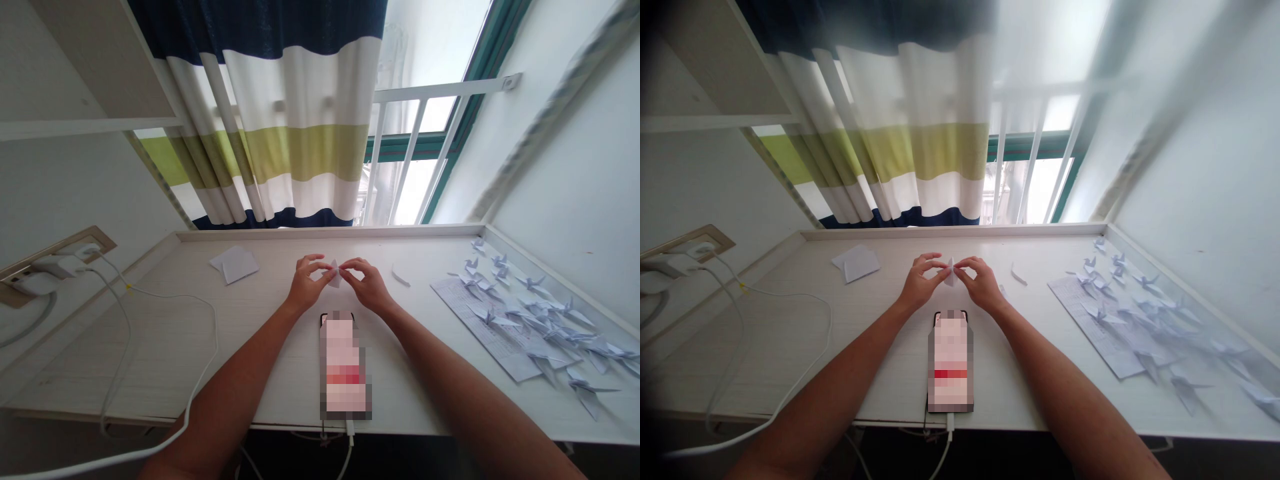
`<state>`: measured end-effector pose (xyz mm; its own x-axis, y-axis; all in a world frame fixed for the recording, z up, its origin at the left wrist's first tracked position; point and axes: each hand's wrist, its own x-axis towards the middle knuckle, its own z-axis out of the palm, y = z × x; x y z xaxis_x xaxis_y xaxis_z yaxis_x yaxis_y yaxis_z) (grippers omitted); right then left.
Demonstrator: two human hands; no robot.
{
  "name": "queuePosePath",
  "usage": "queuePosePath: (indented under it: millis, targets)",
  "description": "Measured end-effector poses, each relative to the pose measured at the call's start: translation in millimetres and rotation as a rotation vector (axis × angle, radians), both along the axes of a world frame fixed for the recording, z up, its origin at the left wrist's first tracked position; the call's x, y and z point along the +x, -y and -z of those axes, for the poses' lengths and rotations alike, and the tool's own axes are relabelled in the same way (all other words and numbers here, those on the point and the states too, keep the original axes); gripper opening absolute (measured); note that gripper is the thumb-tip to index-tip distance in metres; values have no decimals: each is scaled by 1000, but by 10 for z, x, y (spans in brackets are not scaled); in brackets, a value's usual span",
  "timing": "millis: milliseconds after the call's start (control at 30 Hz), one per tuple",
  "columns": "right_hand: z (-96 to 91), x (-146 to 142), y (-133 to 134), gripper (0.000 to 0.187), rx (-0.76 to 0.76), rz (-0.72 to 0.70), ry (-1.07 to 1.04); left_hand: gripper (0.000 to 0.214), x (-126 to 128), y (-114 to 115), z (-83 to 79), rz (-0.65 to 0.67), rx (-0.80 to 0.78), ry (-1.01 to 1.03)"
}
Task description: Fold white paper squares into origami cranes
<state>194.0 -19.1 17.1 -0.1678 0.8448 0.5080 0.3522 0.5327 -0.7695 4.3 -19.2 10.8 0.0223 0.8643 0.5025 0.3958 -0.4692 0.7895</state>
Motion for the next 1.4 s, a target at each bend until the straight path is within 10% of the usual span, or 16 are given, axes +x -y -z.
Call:
queuePosePath:
  millis: [300,667,1400]
  targets:
    - [-57,-2,67,11,46,-19,181,8,-87,-30,-63,111,190,-177]
    - [-36,-31,81,13,72,51,295,9,-6,24,-30,120,30,-70]
    - [-4,-65,49,31,-214,-110,-41,29,16,-2,-7,128,-149,167]
